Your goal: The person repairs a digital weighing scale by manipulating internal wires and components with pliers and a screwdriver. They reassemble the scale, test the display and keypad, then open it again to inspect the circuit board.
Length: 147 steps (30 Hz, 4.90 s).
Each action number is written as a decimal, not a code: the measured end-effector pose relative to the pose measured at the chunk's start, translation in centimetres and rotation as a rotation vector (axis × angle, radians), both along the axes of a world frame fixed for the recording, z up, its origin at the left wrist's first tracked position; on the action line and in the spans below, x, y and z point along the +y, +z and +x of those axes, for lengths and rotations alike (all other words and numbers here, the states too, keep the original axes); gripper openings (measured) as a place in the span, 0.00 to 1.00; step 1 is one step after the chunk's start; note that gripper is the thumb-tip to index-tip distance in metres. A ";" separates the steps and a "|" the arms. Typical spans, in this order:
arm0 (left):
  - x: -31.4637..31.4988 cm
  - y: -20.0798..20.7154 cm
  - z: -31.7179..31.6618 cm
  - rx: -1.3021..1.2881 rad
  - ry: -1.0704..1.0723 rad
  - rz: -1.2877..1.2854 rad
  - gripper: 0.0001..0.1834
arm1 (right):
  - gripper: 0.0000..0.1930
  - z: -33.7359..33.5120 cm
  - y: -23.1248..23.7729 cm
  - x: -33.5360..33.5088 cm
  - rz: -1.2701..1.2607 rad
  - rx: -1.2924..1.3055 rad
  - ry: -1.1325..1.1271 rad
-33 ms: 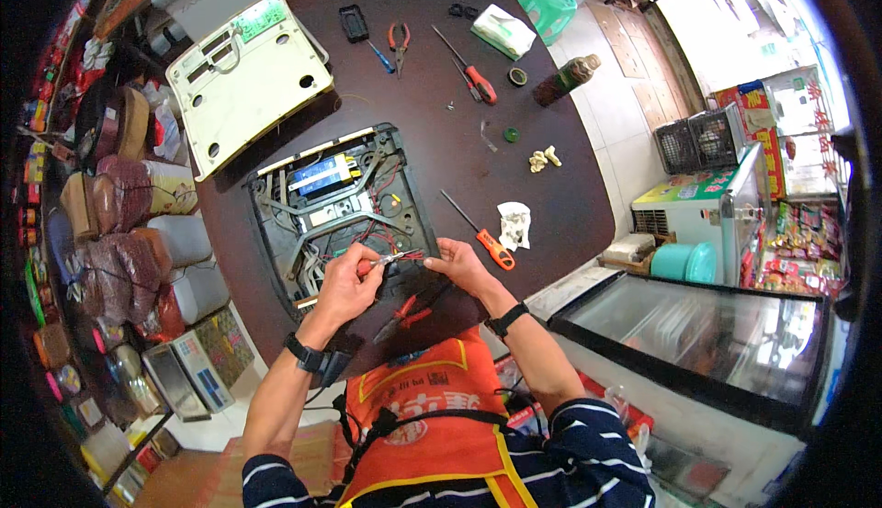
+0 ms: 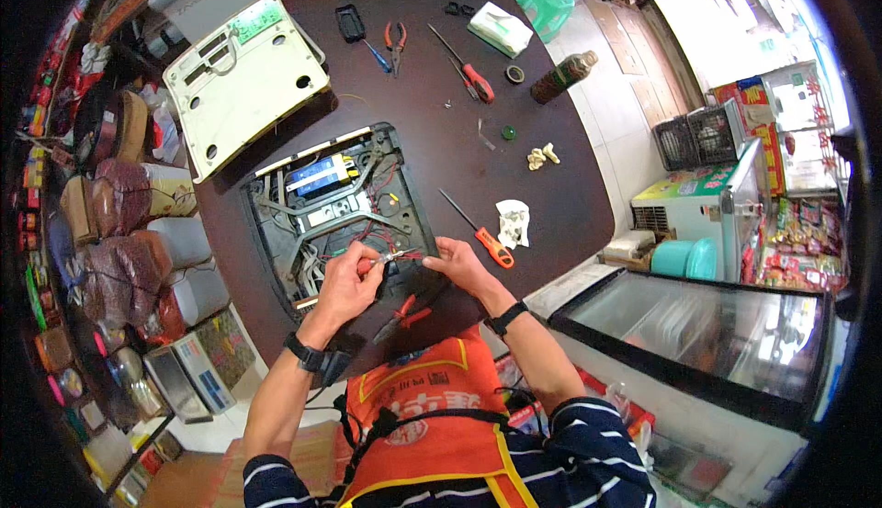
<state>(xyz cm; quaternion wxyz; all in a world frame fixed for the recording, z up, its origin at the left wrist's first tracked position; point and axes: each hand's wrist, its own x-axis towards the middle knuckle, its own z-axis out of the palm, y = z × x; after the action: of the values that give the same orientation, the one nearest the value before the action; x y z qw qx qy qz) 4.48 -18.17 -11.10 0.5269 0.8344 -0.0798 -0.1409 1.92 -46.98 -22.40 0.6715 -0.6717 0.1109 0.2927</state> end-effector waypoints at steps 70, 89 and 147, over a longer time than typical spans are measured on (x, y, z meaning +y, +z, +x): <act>-10.2 8.1 9.1 -0.431 -0.941 0.539 0.07 | 0.24 0.1 1.1 0.2 0.132 -0.036 -0.067; -7.3 8.1 5.3 -0.319 -0.601 0.442 0.06 | 0.23 -0.2 -1.1 1.0 0.396 0.012 -0.183; -4.5 4.7 2.8 -0.157 -0.206 0.388 0.12 | 0.21 -0.2 -0.8 0.0 0.398 -0.010 -0.101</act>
<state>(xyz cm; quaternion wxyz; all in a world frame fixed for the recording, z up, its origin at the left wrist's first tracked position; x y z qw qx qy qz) 7.24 -22.62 -6.44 0.3317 0.9158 -0.1767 -0.1416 1.74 -46.96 -23.23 0.8053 -0.5207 0.0811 0.2717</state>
